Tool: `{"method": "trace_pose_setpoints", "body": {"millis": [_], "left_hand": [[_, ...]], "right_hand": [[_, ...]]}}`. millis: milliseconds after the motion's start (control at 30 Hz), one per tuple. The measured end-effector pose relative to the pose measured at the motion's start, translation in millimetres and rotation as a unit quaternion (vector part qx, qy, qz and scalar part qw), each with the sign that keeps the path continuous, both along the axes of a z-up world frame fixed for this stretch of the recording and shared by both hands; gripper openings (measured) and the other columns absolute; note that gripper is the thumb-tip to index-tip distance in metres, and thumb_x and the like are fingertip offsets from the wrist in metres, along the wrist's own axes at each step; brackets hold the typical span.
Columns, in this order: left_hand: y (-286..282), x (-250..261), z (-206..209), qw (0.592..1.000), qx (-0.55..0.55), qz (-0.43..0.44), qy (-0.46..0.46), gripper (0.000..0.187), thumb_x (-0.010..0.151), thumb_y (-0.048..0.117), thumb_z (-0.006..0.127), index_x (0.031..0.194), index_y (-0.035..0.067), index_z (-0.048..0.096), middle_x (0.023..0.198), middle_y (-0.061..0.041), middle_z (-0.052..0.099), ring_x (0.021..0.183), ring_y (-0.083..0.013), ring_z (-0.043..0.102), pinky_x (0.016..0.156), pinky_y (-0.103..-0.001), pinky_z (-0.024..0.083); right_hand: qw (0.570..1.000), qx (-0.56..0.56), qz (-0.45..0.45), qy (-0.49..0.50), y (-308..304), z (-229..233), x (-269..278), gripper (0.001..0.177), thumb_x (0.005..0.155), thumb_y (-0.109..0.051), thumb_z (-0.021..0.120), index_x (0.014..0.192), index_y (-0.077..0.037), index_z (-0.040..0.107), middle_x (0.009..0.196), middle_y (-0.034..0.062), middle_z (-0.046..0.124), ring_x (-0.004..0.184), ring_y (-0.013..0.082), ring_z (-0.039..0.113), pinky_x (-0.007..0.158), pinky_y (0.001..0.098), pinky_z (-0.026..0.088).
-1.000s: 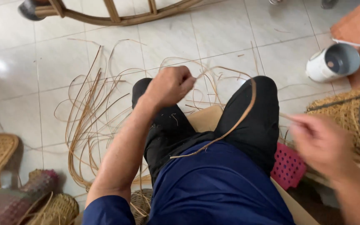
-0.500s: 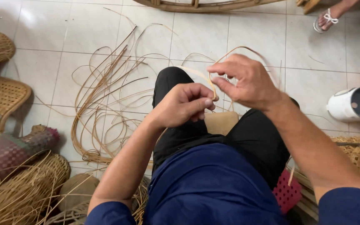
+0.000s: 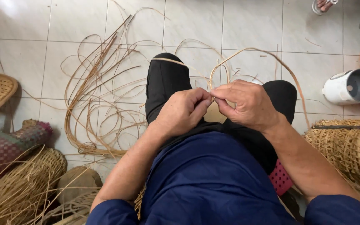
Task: The person is manually splitting long rattan strips into thinner strands using their hands and a small knife.
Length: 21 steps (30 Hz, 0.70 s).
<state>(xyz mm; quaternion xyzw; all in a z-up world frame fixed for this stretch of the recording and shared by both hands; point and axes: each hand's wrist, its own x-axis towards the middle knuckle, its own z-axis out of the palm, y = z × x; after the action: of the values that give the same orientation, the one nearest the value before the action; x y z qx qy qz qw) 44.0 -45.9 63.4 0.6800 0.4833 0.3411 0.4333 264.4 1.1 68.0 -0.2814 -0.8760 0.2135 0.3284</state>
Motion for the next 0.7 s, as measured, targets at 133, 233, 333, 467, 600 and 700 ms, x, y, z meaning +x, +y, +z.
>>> {"method": "trace_pose_setpoints", "body": {"millis": [133,233,333,467,600,700], "left_hand": [[-9,3,-12,1.000,0.002,-0.003,0.029,0.017,0.096,0.026,0.065,0.091,0.011,0.068,0.068,-0.010,0.064,0.068,-0.0316,0.069,0.057,-0.039,0.056],[-13,4,-15,0.999,-0.006,-0.012,0.029,0.017,0.096,0.023,0.064,0.091,0.008,0.068,0.066,-0.011,0.063,0.066,-0.0333,0.069,0.056,-0.040,0.055],[-17,5,-16,0.999,-0.043,-0.003,0.012,0.016,0.095,0.024,0.064,0.090,0.010,0.067,0.067,-0.012,0.063,0.069,-0.0358,0.069,0.058,-0.042,0.055],[-25,7,-19,0.998,-0.062,-0.002,0.007,0.015,0.090,0.025,0.068,0.087,0.010,0.067,0.066,-0.012,0.063,0.068,-0.0345,0.071,0.058,-0.041,0.055],[-33,8,-31,0.998,-0.059,-0.004,0.030,0.016,0.091,0.025,0.069,0.087,0.009,0.068,0.066,-0.012,0.064,0.068,-0.0347,0.071,0.057,-0.042,0.055],[-37,10,-41,0.997,-0.051,-0.015,0.062,0.018,0.092,0.026,0.068,0.087,0.010,0.068,0.066,-0.011,0.063,0.067,-0.0340,0.070,0.056,-0.041,0.055]], "right_hand": [[0.998,-0.067,0.005,-0.003,-5,-2,-5,0.015,0.091,-0.003,0.073,0.100,-0.014,0.077,0.096,0.0029,0.078,0.084,0.0277,0.073,0.073,0.0378,0.059],[0.996,-0.079,0.024,-0.014,-7,-3,-3,0.012,0.091,-0.003,0.074,0.097,-0.013,0.077,0.093,0.0047,0.078,0.083,0.0291,0.073,0.071,0.0385,0.059],[0.991,-0.123,0.042,-0.022,-7,1,-1,0.017,0.087,-0.002,0.074,0.100,-0.013,0.077,0.095,0.0065,0.079,0.086,0.0317,0.075,0.072,0.0414,0.059],[0.990,-0.134,0.031,-0.033,-13,-11,0,0.012,0.090,-0.003,0.071,0.093,-0.014,0.076,0.088,0.0051,0.078,0.082,0.0303,0.074,0.072,0.0394,0.059],[0.986,-0.162,0.032,-0.037,-21,-22,2,0.014,0.085,-0.006,0.074,0.095,-0.016,0.076,0.089,0.0052,0.079,0.086,0.0305,0.075,0.072,0.0390,0.059],[0.981,-0.188,0.027,-0.043,-27,-27,6,0.013,0.084,-0.008,0.075,0.095,-0.016,0.077,0.089,0.0061,0.079,0.086,0.0313,0.075,0.072,0.0399,0.060]]}}
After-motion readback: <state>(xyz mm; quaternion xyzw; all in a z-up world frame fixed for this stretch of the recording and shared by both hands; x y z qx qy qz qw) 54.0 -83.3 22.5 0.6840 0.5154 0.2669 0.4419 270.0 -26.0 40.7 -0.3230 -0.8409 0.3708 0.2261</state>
